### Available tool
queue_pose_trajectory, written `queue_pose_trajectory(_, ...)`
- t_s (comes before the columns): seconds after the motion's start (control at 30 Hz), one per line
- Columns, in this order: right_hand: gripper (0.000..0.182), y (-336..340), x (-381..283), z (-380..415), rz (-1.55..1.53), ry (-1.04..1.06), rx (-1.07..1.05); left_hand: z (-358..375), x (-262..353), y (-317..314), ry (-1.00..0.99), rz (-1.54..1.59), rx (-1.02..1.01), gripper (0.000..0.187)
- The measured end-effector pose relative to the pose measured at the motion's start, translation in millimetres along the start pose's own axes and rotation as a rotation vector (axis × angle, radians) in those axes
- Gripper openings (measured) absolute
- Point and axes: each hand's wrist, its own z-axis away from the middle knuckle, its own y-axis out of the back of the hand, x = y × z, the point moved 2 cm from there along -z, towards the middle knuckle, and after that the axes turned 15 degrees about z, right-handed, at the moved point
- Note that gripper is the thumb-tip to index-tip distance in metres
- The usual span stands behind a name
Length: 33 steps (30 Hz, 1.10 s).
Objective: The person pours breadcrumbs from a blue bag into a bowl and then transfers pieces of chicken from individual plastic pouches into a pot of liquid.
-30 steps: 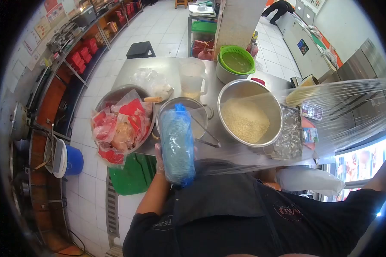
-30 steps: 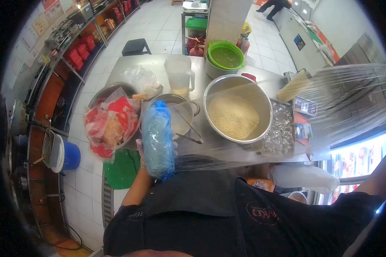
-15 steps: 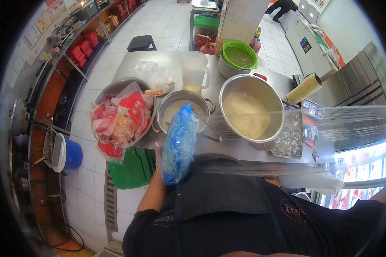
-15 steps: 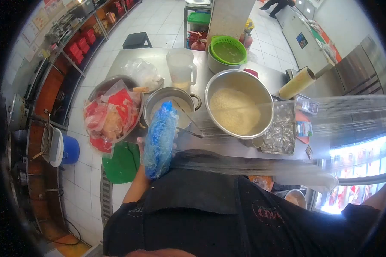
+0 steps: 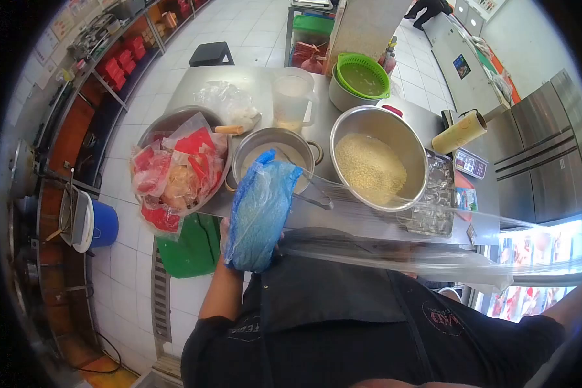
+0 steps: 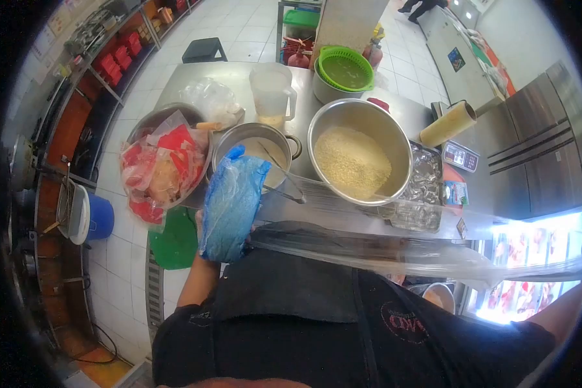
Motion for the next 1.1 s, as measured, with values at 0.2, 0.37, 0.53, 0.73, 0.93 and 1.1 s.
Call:
queue_pose_trajectory(0.2, 0.03, 3, -52, 41, -0.362, -0.142, -0.264, 9, 24, 26, -0.205, -0.206, 0.176, 0.112)
queue_pose_trajectory(0.37, 0.032, -8, -140, 83, -0.978, -0.28, -0.663, -2, 20, 9, -0.158, -0.162, 0.16, 0.111)
queue_pose_trajectory(0.53, 0.034, -80, -282, 98, -1.471, -0.338, -1.032, -28, 7, -8, -0.074, -0.144, 0.122, 0.11)
queue_pose_trajectory(0.73, 0.041, -155, -427, 53, -1.187, 0.037, -0.552, -69, -18, -43, -0.011, -0.231, 0.035, 0.104)
queue_pose_trajectory(0.93, 0.047, -143, -461, -12, -1.27, -0.235, -0.501, -93, -59, -98, -0.01, -0.358, -0.068, 0.103)
queue_pose_trajectory(1.1, 0.041, -131, -455, -37, -0.941, -0.1, -0.426, -92, -67, -106, 0.002, -0.373, -0.037, 0.107)
